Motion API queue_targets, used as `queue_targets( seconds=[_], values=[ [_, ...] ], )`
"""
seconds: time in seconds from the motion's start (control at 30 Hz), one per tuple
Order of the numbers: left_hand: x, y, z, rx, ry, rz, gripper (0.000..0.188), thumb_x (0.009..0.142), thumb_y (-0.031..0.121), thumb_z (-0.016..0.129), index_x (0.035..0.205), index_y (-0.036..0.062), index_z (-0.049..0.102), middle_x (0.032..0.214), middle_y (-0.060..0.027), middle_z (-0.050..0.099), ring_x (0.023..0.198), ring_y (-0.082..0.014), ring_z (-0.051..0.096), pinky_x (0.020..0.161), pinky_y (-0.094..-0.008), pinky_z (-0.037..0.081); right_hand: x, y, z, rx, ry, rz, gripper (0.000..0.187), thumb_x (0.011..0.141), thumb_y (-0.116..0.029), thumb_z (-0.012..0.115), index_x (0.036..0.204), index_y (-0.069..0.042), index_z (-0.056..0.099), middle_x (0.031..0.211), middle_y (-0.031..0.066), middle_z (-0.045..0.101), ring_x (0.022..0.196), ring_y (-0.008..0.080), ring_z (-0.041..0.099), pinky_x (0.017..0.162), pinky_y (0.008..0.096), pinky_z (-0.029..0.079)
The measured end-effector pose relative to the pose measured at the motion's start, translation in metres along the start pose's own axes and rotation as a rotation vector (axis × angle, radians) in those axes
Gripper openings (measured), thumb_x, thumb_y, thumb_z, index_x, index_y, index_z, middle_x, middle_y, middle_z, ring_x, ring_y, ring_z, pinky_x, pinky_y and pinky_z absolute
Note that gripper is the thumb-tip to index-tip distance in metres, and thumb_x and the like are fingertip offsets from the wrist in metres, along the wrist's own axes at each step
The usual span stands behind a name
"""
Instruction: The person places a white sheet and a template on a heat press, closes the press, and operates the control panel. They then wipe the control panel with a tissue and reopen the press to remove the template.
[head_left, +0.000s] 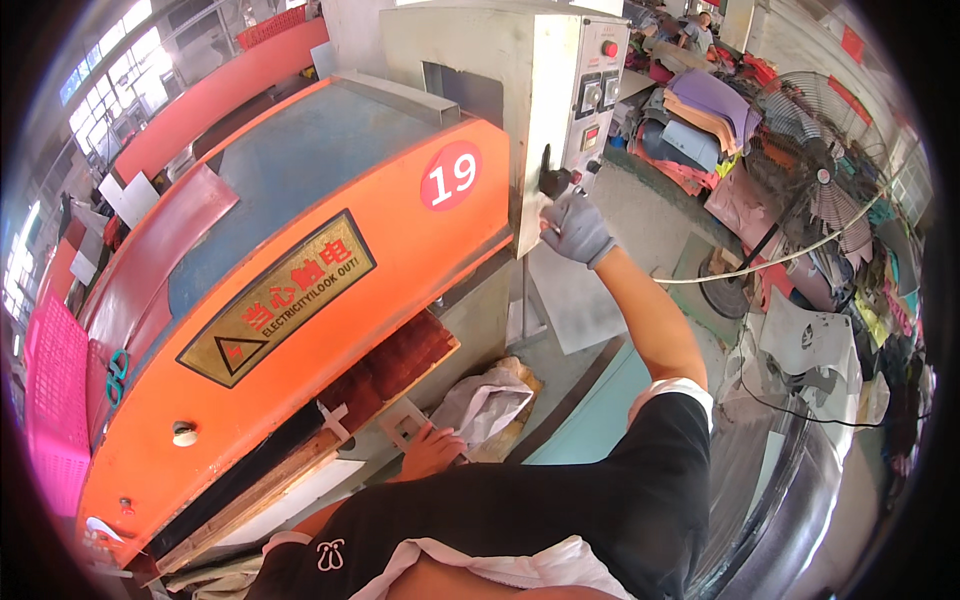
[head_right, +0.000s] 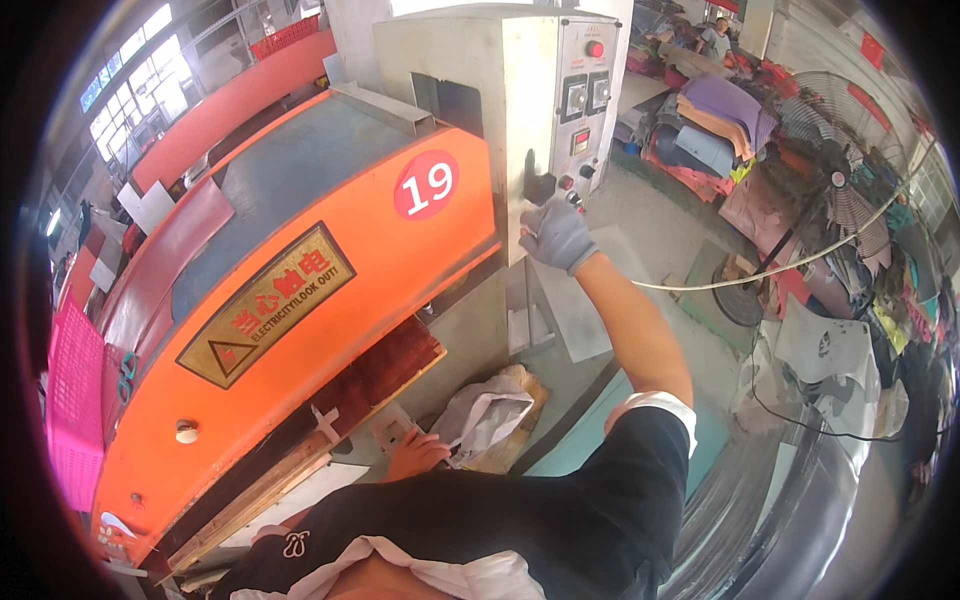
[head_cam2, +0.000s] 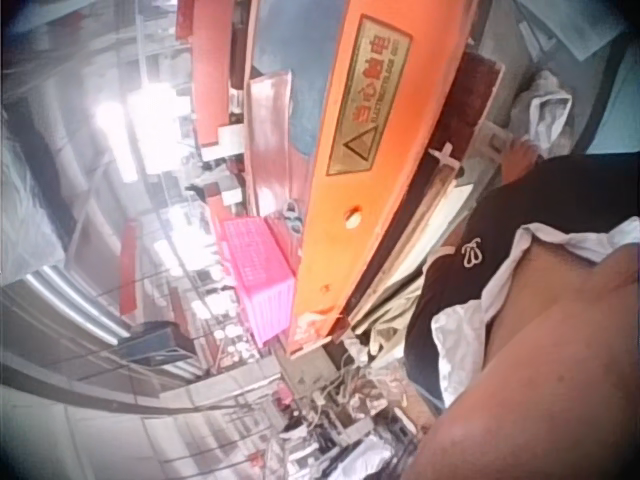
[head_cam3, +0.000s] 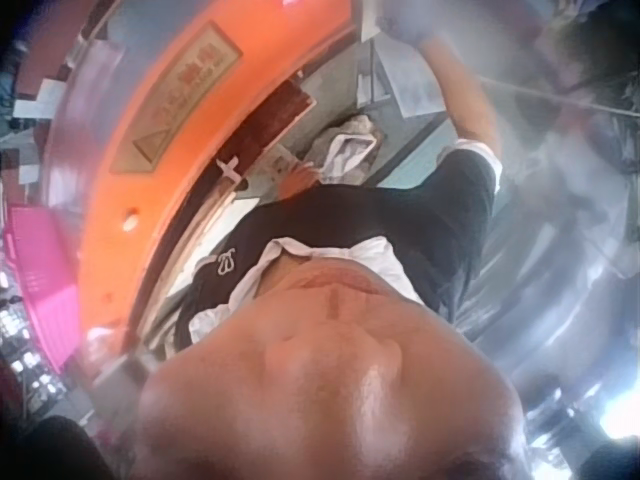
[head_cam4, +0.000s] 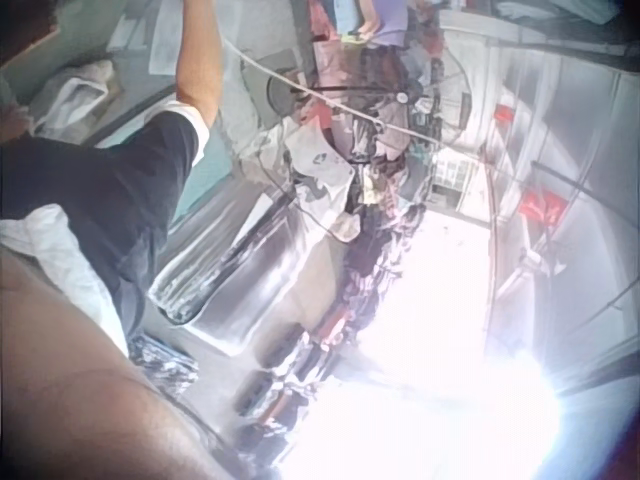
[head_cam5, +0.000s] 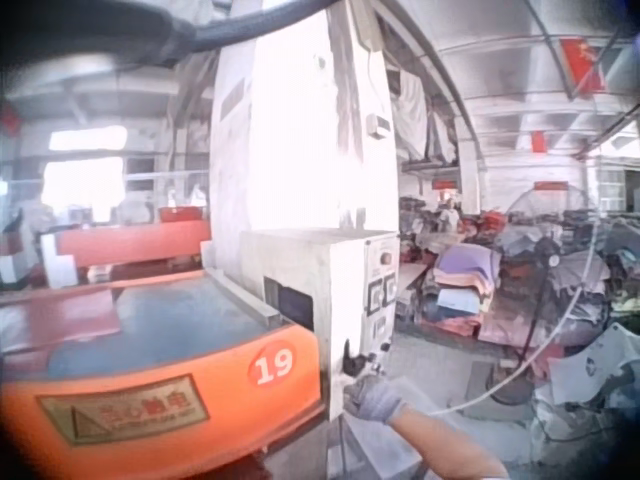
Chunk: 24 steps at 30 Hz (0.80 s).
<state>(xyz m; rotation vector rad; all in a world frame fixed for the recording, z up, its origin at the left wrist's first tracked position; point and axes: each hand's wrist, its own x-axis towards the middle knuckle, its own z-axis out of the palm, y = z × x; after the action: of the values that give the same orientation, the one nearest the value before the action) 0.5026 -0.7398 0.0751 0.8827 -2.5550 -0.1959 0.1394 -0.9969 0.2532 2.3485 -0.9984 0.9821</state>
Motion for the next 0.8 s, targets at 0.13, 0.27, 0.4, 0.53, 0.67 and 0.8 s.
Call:
queue_targets(
  seconds=[0.13, 0.27, 0.4, 0.53, 0.67, 0.8],
  values=[
    [0.005, 0.008, -0.012, -0.037, -0.012, -0.023, 0.030, 0.072, 0.026, 0.066, 0.097, 0.0126, 0.057, 0.100, -0.0008, 0.059, 0.106, -0.0228, 0.052, 0.096, -0.0472, 0.032, -0.017, -0.004, 0.000, 0.062, -0.192, 0.438, 0.023, 0.074, -0.023, 0.060, 0.092, -0.009, 0.058, 0.081, 0.0160, 0.061, 0.075, 0.0320, 0.060, 0.067, 0.0397, 0.048],
    [0.009, 0.013, -0.019, -0.045, -0.018, -0.034, 0.029, 0.072, 0.026, 0.066, 0.097, 0.0124, 0.057, 0.101, -0.0007, 0.059, 0.106, -0.0228, 0.051, 0.096, -0.0469, 0.032, -0.007, 0.038, 0.018, 0.301, 0.365, 0.903, 0.040, 0.075, -0.023, 0.061, 0.110, -0.005, 0.054, 0.080, 0.0108, 0.061, 0.068, 0.0231, 0.059, 0.063, 0.0344, 0.048],
    [0.008, 0.010, -0.017, -0.041, -0.045, -0.037, 0.032, 0.072, 0.027, 0.067, 0.100, 0.0135, 0.058, 0.103, 0.0008, 0.059, 0.108, -0.0214, 0.051, 0.097, -0.0464, 0.031, -0.008, 0.049, 0.035, 0.553, 0.322, 1.021, 0.060, 0.073, -0.021, 0.062, 0.125, 0.001, 0.043, 0.091, 0.0117, 0.060, 0.081, 0.0201, 0.059, 0.072, 0.0317, 0.048],
    [0.005, 0.006, -0.011, -0.031, -0.012, -0.015, 0.033, 0.072, 0.028, 0.067, 0.101, 0.0140, 0.058, 0.103, 0.0015, 0.060, 0.109, -0.0207, 0.052, 0.098, -0.0462, 0.031, -0.009, 0.030, 0.053, 0.180, 0.299, 0.595, 0.072, 0.065, -0.018, 0.066, 0.128, -0.001, 0.038, 0.120, 0.0200, 0.047, 0.111, 0.0305, 0.048, 0.093, 0.0348, 0.040],
    [0.004, 0.005, -0.010, -0.023, -0.025, -0.019, 0.032, 0.073, 0.029, 0.066, 0.100, 0.0143, 0.057, 0.103, 0.0015, 0.060, 0.107, -0.0207, 0.052, 0.097, -0.0462, 0.031, -0.009, 0.026, 0.058, 0.185, 0.235, 0.641, 0.077, 0.064, -0.018, 0.069, 0.130, 0.000, 0.034, 0.125, 0.0178, 0.044, 0.116, 0.0329, 0.044, 0.096, 0.0349, 0.038],
    [0.004, 0.005, -0.010, -0.025, -0.006, -0.012, 0.033, 0.072, 0.029, 0.066, 0.099, 0.0130, 0.057, 0.103, 0.0000, 0.060, 0.107, -0.0221, 0.052, 0.097, -0.0474, 0.032, -0.012, 0.030, 0.059, 0.266, 0.202, 0.722, 0.080, 0.064, -0.019, 0.071, 0.131, 0.000, 0.032, 0.124, 0.0178, 0.045, 0.115, 0.0316, 0.045, 0.096, 0.0348, 0.038]
  ],
)
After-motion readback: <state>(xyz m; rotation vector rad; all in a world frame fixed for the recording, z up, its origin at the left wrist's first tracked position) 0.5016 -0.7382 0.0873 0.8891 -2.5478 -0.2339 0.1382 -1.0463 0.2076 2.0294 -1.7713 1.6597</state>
